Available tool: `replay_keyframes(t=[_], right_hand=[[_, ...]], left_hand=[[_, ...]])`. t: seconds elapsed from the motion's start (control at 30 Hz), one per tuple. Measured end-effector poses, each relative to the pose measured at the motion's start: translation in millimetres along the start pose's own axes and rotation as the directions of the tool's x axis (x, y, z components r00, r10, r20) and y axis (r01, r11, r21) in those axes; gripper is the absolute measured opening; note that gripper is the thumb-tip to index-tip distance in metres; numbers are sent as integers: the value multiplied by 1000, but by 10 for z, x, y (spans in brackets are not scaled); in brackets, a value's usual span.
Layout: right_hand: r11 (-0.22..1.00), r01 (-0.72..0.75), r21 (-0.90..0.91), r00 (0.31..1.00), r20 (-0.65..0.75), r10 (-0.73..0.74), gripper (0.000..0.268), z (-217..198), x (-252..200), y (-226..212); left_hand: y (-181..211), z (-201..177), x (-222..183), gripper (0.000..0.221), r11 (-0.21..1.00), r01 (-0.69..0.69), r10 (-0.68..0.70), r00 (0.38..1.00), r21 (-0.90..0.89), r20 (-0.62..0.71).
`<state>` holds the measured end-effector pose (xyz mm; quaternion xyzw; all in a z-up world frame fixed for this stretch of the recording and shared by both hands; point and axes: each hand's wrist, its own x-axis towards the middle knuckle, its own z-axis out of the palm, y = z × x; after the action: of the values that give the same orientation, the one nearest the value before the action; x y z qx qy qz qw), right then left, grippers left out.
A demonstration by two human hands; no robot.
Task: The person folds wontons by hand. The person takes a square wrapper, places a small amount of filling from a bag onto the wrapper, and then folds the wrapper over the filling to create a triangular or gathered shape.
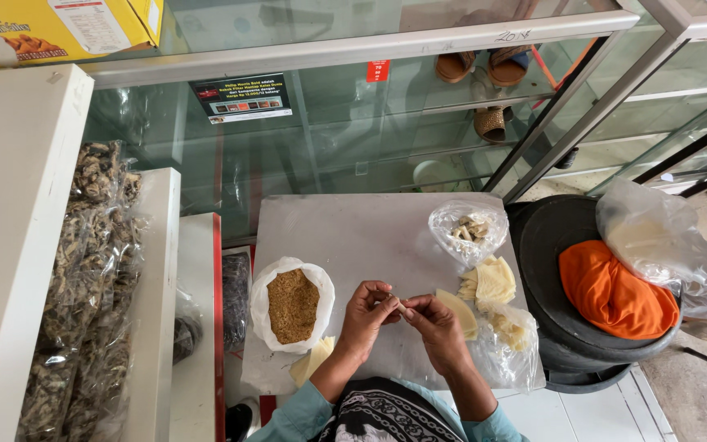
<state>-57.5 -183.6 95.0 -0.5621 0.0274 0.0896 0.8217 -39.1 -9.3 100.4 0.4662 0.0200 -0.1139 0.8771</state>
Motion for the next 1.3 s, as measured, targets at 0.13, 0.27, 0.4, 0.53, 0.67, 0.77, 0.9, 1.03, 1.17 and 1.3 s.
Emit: replay_keyframes(t=[0.13, 0.27, 0.4, 0.53, 0.67, 0.77, 0.9, 1.03, 1.17, 1.3], right_hand=[[999, -5, -46, 999, -43, 3, 21, 24, -37, -32], [987, -13, -162, 999, -51, 5, 26, 6, -55, -13], [949, 7, -314, 991, -128, -50, 23, -93, 17, 68], [820, -148, -552, 939, -340, -60, 23, -430, 368, -120], [789, -147, -596, 836, -502, -223, 27, -824, 866, -376], [755, 139, -640, 753, -427, -501, 34, -983, 1051, -411], [708, 95, -700, 715, -446, -538, 21, -963, 681, -90], [738, -167, -654, 822, -505, -262, 18, -757, 144, 206], [498, -70, -864, 872, -296, -390, 15, -689, -140, 101], [340, -20, -940, 879, -178, -442, 21, -683, -259, -100]], left_hand=[[-14, 0, -15, 23, 1000, 9, -9, 1000, -5, -9], [-11, 27, -25, 29, 999, 34, -33, 999, 40, -7], [18, 40, -41, 44, 960, 186, -175, 982, 207, -71], [43, 23, -48, 53, 954, 214, -194, 975, 210, -111], [-1, -10, -70, 52, 956, 177, -166, 984, 232, -69], [-42, -55, -76, 49, 940, 167, -152, 986, 297, -73], [-178, -215, -96, 33, 928, 168, -132, 983, 333, -128], [-367, -361, -84, 10, 853, 1, 63, 993, 522, -105], [-513, -387, -58, 5, 789, -115, 163, 986, 604, -25], [-566, -298, -76, 16, 675, -63, 48, 998, 735, 42]])
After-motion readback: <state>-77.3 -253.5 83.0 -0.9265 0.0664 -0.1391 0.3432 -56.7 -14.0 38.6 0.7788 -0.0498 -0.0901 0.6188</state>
